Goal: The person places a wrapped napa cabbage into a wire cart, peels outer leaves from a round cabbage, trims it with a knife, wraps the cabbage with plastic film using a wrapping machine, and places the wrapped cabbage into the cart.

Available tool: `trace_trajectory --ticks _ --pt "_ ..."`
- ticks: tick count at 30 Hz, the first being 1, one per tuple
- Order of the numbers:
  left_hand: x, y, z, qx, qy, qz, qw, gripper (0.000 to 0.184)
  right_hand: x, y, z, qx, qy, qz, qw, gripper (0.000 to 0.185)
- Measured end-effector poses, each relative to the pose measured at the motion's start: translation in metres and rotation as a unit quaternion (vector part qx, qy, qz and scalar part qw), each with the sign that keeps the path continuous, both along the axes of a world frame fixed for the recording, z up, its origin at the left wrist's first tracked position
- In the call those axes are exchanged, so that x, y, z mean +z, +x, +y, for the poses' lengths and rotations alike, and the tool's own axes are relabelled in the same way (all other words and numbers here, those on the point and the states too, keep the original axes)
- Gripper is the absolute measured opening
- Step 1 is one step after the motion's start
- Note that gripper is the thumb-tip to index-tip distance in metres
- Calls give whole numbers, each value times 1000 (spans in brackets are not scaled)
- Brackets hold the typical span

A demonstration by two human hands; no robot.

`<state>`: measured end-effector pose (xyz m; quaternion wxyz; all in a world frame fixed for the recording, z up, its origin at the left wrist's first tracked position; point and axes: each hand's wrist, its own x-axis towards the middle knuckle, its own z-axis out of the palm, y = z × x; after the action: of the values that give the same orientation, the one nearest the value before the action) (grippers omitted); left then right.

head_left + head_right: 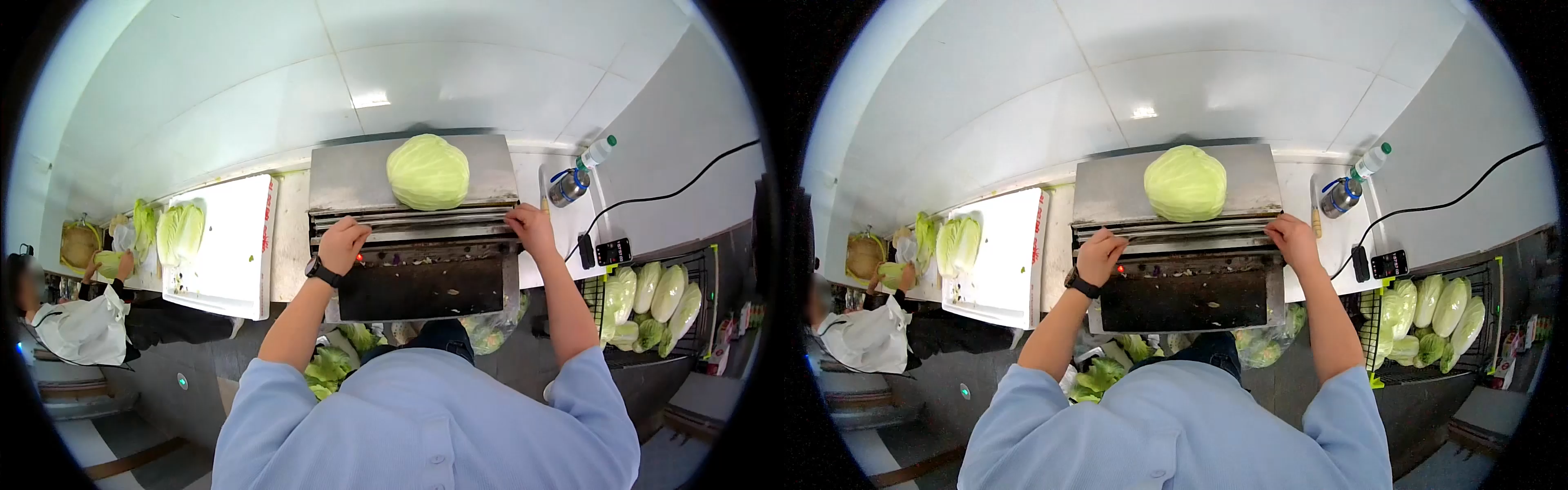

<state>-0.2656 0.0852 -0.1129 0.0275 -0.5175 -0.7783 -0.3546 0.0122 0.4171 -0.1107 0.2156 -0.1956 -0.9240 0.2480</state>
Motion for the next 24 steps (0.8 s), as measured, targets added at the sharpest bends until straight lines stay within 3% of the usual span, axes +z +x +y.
trace_trajectory --ticks 4,10,16,19,22,24 --pt "23 20 -24 -2 41 10 999 10 23 23 -22 7 30 61 998 8" --pt "80 62 -76 -3 83 11 997 13 81 68 -65 -6 15 57 998 10" --pt "178 85 -105 44 88 -23 995 12 174 86 -79 -3 -12 120 993 12" --pt "216 49 -84 61 87 19 994 11 197 59 -44 6 16 174 985 6" --pt "241 -11 -29 76 92 22 993 7 205 -1 10 -33 -40 189 981 8" --pt "233 -68 16 69 136 -138 979 11 207 -55 45 -58 -92 196 975 13"
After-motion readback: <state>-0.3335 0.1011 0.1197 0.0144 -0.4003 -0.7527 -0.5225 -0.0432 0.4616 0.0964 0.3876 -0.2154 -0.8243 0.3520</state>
